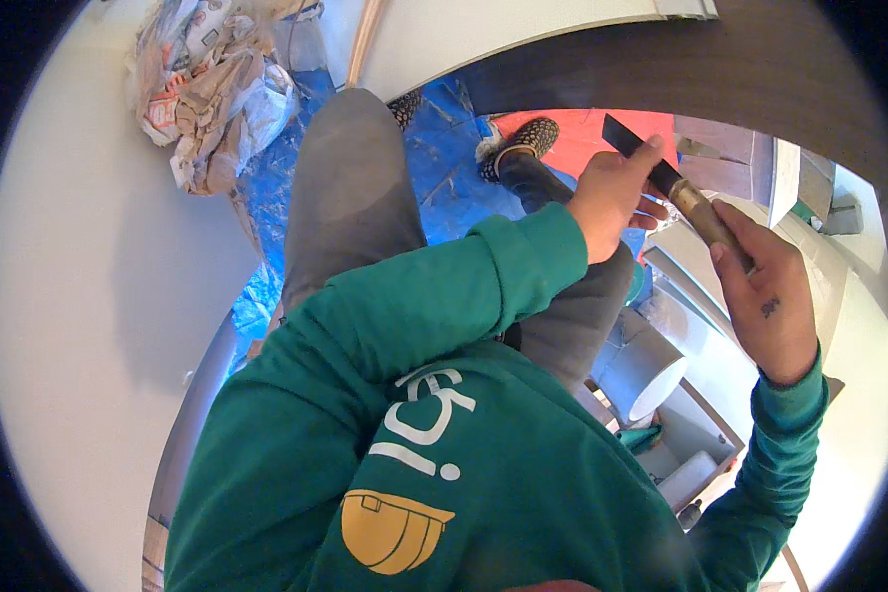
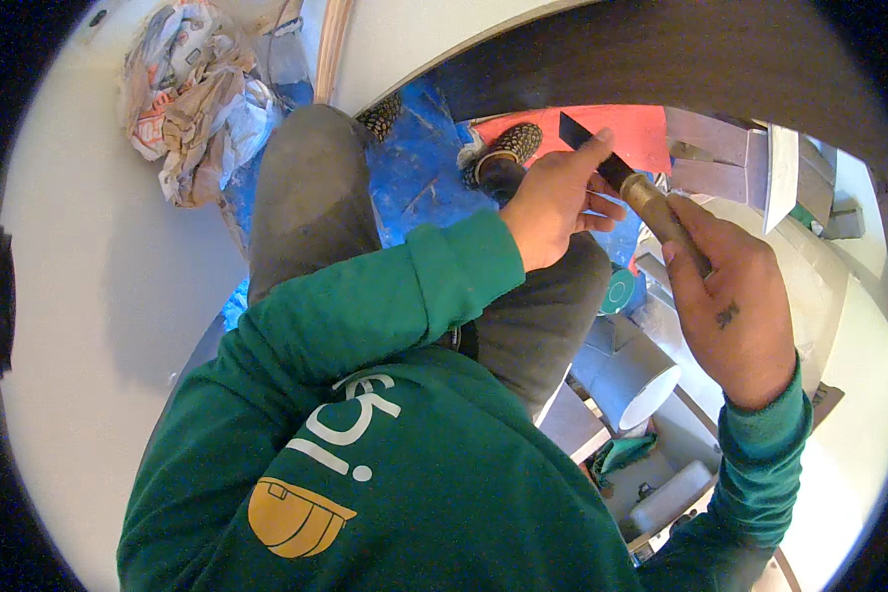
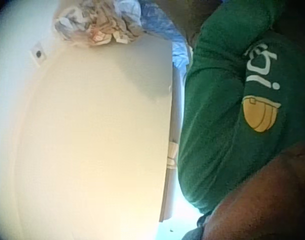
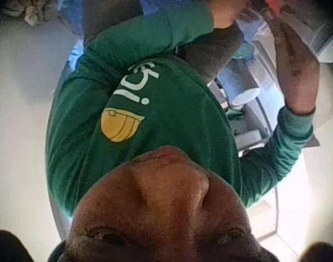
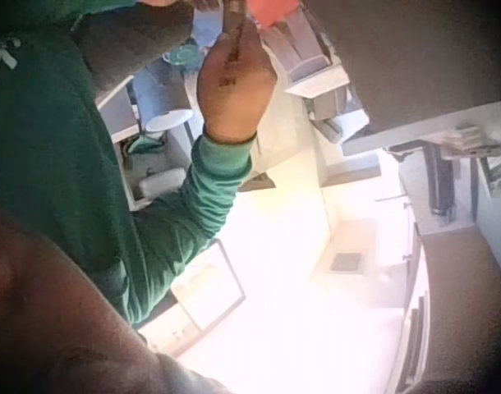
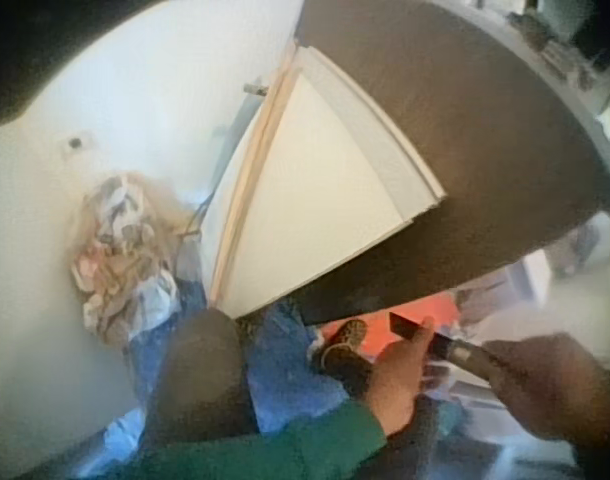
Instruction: The person sits on the floor and uses a hammer and a pry bar to adjust and secure a cabinet door or panel. They repeatedly tap the tool against the edge of the wood to align it with the frame.
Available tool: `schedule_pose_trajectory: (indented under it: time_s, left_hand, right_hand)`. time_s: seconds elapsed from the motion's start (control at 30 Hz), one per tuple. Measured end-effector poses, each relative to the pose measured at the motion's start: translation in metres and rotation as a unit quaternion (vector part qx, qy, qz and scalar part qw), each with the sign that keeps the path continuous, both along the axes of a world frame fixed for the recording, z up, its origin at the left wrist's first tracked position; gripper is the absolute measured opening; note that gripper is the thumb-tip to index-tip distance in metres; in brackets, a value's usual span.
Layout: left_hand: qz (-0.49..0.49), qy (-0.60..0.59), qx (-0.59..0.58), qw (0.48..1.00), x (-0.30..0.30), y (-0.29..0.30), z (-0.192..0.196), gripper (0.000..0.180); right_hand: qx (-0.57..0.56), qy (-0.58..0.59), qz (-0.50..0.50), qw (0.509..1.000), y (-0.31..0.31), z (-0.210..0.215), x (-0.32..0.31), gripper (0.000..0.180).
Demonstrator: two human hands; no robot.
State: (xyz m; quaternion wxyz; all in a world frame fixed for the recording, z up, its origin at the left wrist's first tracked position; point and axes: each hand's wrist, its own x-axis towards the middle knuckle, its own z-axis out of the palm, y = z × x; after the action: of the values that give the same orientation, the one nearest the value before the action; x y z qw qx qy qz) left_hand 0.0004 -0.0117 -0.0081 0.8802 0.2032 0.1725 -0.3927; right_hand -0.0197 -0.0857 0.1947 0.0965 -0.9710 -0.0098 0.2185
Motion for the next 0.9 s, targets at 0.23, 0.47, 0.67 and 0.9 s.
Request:
schedule_pose_trajectory:
  time_s: [0.23,0.47,0.67,0.9]
  left_hand:
    - [0.012,0.011,-0.081,0.997,0.013,0.011,-0.003,0.042]
    - [0.018,0.05,-0.135,0.989,0.02,0.012,-0.008,0.039]
    - [0.027,0.068,-0.19,0.979,0.022,0.012,-0.013,0.037]
    - [0.021,0.069,-0.206,0.976,0.021,0.013,-0.01,0.039]
  right_hand:
    - [-0.071,0.009,0.062,0.996,0.029,-0.004,0.024,0.034]
    - [-0.133,0.016,0.126,0.983,0.042,-0.014,0.034,0.034]
    - [-0.169,0.016,0.145,0.975,0.046,-0.019,0.033,0.036]
    - [-0.178,0.02,0.144,0.973,0.055,-0.016,0.035,0.039]
